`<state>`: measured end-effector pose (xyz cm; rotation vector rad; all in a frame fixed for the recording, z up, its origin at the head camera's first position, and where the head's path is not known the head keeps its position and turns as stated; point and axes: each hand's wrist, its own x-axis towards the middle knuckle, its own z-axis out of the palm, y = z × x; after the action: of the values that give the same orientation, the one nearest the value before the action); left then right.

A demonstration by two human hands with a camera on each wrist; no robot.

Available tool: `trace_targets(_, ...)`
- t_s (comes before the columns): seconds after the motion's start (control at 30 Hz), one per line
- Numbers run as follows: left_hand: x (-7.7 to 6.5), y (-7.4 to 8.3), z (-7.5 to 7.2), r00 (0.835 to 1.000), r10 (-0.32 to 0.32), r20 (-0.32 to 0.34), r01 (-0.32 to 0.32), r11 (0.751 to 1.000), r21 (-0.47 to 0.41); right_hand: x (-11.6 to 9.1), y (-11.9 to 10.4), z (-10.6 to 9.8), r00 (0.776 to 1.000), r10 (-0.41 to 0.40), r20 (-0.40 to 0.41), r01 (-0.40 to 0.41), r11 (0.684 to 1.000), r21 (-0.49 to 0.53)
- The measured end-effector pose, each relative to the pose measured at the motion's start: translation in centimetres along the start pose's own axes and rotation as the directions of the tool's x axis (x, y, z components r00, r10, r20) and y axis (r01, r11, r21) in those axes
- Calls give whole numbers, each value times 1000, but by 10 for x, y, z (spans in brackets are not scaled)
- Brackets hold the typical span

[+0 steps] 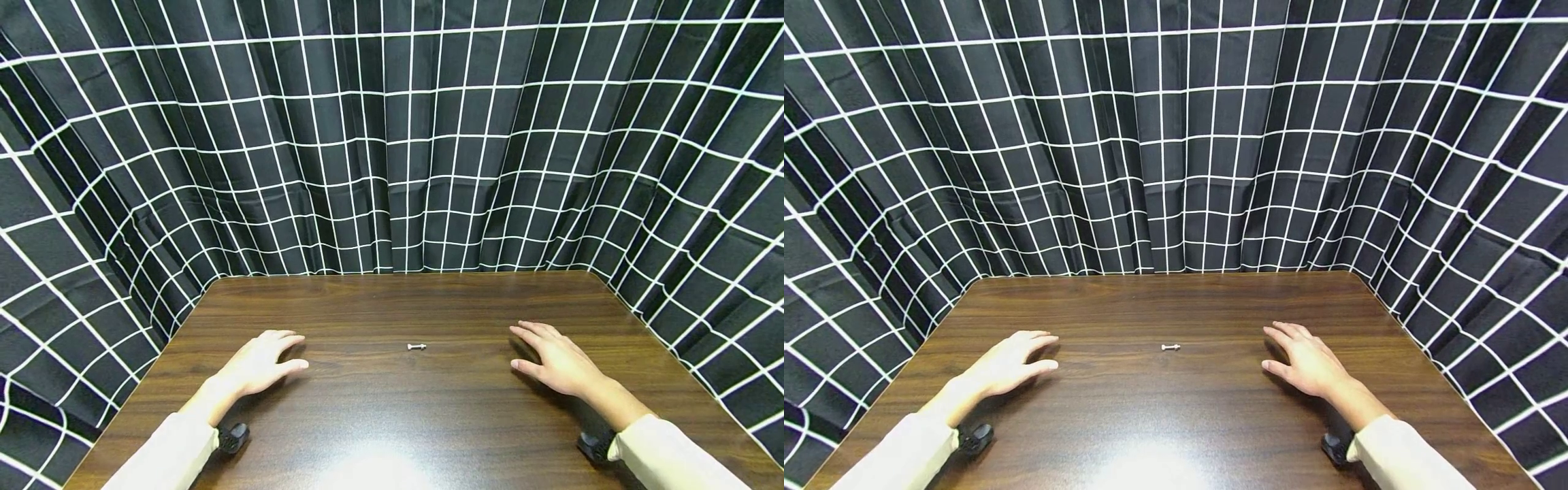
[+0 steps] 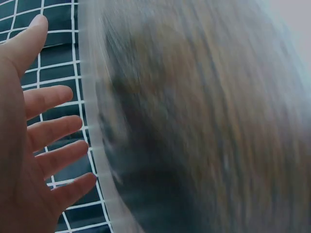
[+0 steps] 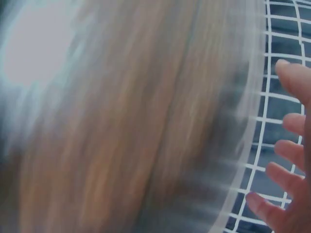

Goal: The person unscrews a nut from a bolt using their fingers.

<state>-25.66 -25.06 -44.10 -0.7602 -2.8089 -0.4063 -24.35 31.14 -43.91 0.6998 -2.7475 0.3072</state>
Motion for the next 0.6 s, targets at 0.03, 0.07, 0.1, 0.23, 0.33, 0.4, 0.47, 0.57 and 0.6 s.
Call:
trace_targets(0.03, 1, 1, 1, 1000, 0, -4, 0, 1000, -9, 2, -2, 1, 1000, -8, -4, 8, 1000, 2)
trace_targets(0.07, 2, 2, 2, 1000, -6, -5, 6, 1000, -18, 3, -4, 1, 1000, -17, -10, 17, 1000, 7)
trace_targets(0.1, 3, 3, 3, 1000, -12, -2, 12, 999, -30, 5, -7, 2, 999, -27, -17, 28, 1000, 9)
trace_targets(0.23, 7, 8, 9, 998, -54, 24, 56, 996, -69, 9, -15, 0, 998, -55, -39, 56, 998, 16)
trace_targets(0.33, 11, 13, 12, 998, -55, 35, 58, 994, -97, 12, -20, 0, 998, -50, -44, 51, 998, 31)
trace_targets(0.4, 14, 16, 14, 998, -43, 38, 47, 992, -117, 13, -22, 2, 999, -36, -40, 38, 999, 37)
trace_targets(0.47, 17, 20, 15, 999, -24, 34, 29, 990, -136, 13, -24, 3, 999, -24, -42, 26, 999, 44)
trace_targets(0.57, 20, 24, 16, 1000, -6, 12, 8, 985, -171, 15, -27, 7, 999, -9, -39, 11, 998, 64)
trace_targets(0.6, 21, 26, 17, 1000, -3, 2, 3, 983, -182, 16, -28, 8, 999, -6, -38, 9, 997, 75)
